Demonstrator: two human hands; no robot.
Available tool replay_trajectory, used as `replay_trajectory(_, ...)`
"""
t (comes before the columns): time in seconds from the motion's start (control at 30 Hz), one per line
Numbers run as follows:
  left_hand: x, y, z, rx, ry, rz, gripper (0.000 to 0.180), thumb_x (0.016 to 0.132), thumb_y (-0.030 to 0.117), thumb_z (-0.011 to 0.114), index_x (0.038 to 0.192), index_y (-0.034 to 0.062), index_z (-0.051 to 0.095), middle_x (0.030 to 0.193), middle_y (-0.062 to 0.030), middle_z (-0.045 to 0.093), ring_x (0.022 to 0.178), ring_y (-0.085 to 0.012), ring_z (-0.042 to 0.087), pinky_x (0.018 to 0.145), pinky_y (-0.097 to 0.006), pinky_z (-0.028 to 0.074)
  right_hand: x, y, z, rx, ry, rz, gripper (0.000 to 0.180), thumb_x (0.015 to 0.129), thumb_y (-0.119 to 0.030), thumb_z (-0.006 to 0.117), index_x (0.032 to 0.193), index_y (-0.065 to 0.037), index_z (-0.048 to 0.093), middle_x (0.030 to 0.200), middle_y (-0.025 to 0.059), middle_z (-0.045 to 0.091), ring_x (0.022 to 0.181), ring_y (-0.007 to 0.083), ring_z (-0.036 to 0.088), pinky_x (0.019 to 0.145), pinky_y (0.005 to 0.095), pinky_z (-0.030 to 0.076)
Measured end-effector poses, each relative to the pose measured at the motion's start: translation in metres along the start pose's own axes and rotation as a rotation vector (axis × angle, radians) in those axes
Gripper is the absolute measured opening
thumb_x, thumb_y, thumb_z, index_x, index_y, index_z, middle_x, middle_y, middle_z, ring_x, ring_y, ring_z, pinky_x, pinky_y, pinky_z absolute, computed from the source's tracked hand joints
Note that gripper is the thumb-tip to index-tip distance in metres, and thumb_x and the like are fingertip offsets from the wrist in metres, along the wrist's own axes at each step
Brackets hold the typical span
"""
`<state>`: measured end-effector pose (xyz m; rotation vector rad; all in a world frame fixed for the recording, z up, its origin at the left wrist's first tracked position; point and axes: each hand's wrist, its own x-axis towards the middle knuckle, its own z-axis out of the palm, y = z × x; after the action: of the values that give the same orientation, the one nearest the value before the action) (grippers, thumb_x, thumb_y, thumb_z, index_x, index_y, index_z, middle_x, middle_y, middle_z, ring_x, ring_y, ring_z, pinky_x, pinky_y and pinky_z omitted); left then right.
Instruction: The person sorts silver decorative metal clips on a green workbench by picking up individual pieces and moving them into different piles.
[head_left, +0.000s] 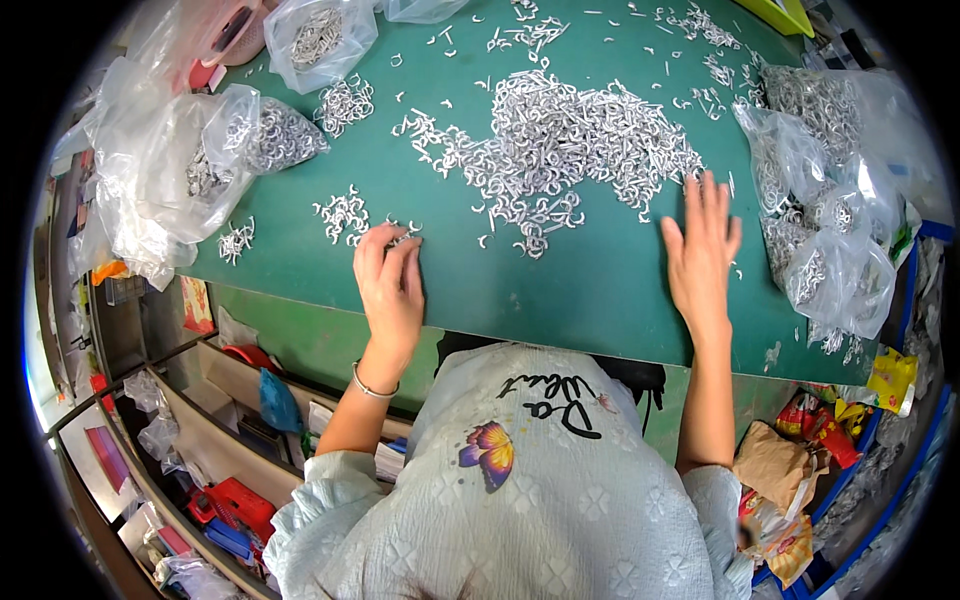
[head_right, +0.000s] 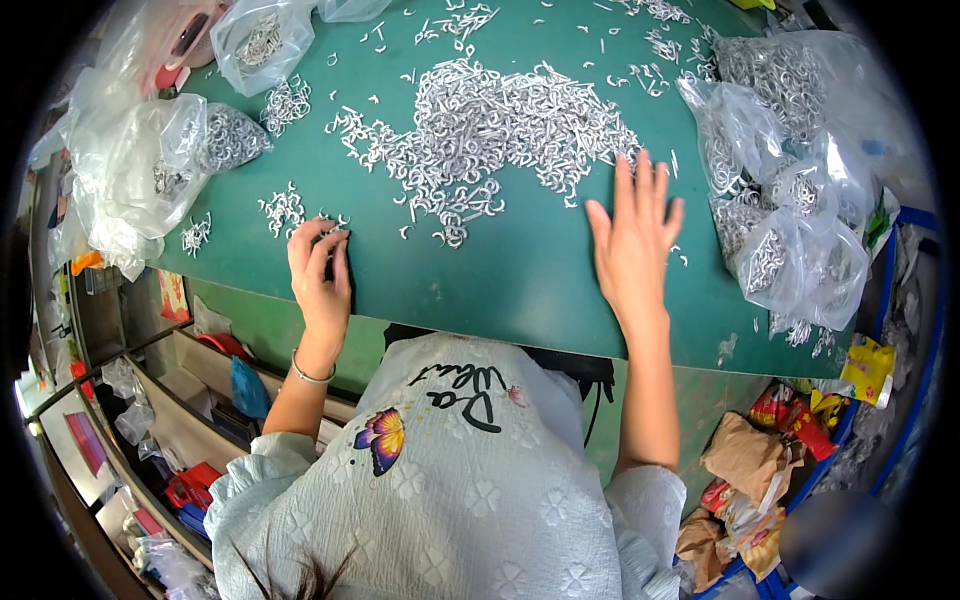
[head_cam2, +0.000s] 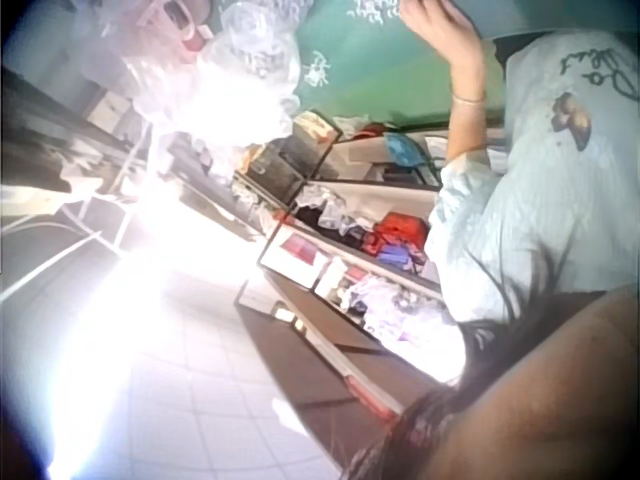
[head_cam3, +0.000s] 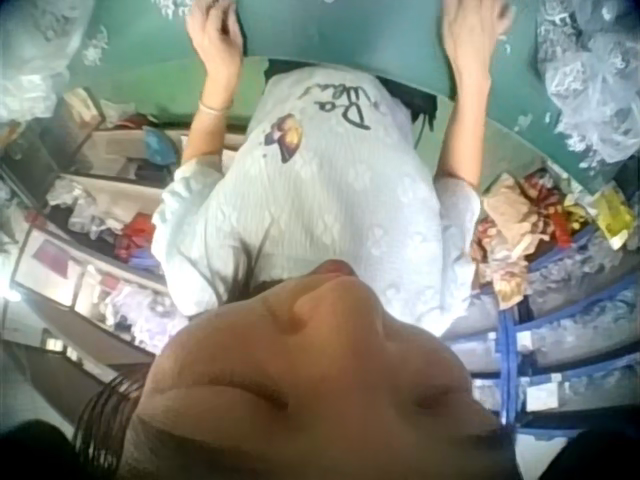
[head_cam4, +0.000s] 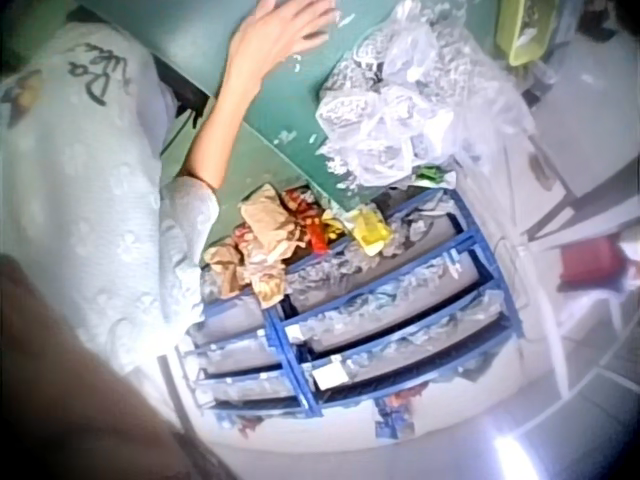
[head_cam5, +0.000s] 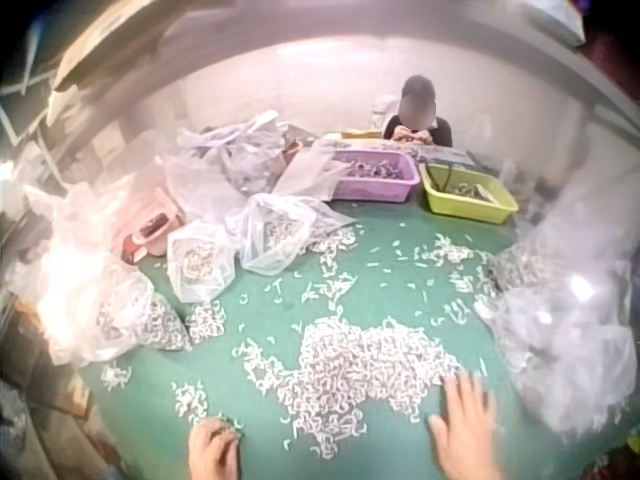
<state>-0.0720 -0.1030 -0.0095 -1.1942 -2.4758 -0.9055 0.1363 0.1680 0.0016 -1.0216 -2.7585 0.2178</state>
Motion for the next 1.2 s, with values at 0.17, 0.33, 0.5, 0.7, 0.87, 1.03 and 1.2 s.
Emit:
replay_trajectory(0.17, 0.000, 0.007, 0.001, -0.016, 0.018, -0.018, 0.020, 0.077, -0.011, 0.066, 0.095, -0.0009, 0.065, 0.109, -0.0131, 0.061, 0.107, -0.0330, 0.058, 0.095, -0.043, 0.045, -0.029, -0.034, -0.001, 0.157, -0.133, -0.128, 0.067, 0.091, -0.029, 0.063, 0.145, 0.001, 0.036, 0.156, 0.0216, 0.024, 0.145, 0.0411, 0.019, 0.114, 0.0598, 0.017)
replay_trajectory(0.33, 0.005, 0.054, 0.010, -0.201, -0.132, 0.040, 0.027, 0.080, -0.006, 0.065, 0.105, 0.0044, 0.066, 0.124, -0.0111, 0.061, 0.120, -0.0324, 0.055, 0.110, -0.052, 0.033, -0.055, -0.044, -0.013, 0.151, -0.257, -0.148, 0.073, 0.087, -0.026, 0.067, 0.146, 0.002, 0.034, 0.157, 0.0194, 0.023, 0.146, 0.0394, 0.018, 0.113, 0.0622, 0.014)
replay_trajectory(0.5, 0.007, 0.089, 0.026, -0.353, -0.352, 0.121, 0.038, 0.083, -0.002, 0.064, 0.120, 0.0031, 0.060, 0.136, -0.0120, 0.055, 0.130, -0.0322, 0.048, 0.112, -0.057, 0.025, -0.067, -0.051, -0.029, 0.258, -0.288, -0.168, 0.076, 0.084, -0.027, 0.069, 0.146, 0.001, 0.035, 0.157, 0.0147, 0.026, 0.147, 0.0370, 0.018, 0.112, 0.0653, 0.013)
replay_trajectory(0.7, 0.007, 0.104, 0.039, -0.307, -0.464, 0.229, 0.044, 0.084, 0.002, 0.061, 0.127, -0.0012, 0.055, 0.144, -0.0138, 0.045, 0.137, -0.0335, 0.039, 0.111, -0.060, 0.023, -0.071, -0.044, -0.025, 0.272, -0.222, -0.142, 0.067, 0.087, -0.019, 0.064, 0.145, 0.001, 0.037, 0.154, 0.0148, 0.032, 0.146, 0.0368, 0.022, 0.113, 0.0621, 0.010)
replay_trajectory(0.87, 0.021, 0.116, 0.054, -0.160, -0.547, 0.343, 0.056, 0.081, -0.002, 0.056, 0.136, 0.0003, 0.048, 0.150, -0.0124, 0.040, 0.141, -0.0358, 0.032, 0.110, -0.068, 0.018, -0.039, -0.035, -0.019, 0.113, -0.162, -0.135, 0.059, 0.090, -0.017, 0.061, 0.144, -0.003, 0.041, 0.153, 0.0089, 0.036, 0.145, 0.0346, 0.024, 0.112, 0.0639, 0.013)
replay_trajectory(1.03, 0.018, 0.110, 0.046, -0.096, -0.633, 0.402, 0.062, 0.075, -0.006, 0.056, 0.136, -0.0004, 0.048, 0.149, -0.0116, 0.040, 0.141, -0.0371, 0.031, 0.107, -0.072, 0.016, -0.060, -0.029, -0.021, 0.041, -0.197, -0.068, 0.062, 0.089, -0.020, 0.063, 0.145, -0.004, 0.040, 0.154, 0.0084, 0.035, 0.146, 0.0336, 0.023, 0.112, 0.0647, 0.013)
replay_trajectory(1.2, 0.006, 0.099, 0.036, -0.255, -0.563, 0.278, 0.049, 0.079, -0.002, 0.061, 0.128, 0.0023, 0.055, 0.143, -0.0119, 0.046, 0.136, -0.0366, 0.037, 0.111, -0.065, 0.018, -0.075, -0.031, -0.024, 0.173, -0.153, -0.057, 0.060, 0.089, -0.014, 0.062, 0.144, -0.004, 0.040, 0.152, 0.0093, 0.037, 0.145, 0.0344, 0.024, 0.112, 0.0640, 0.011)
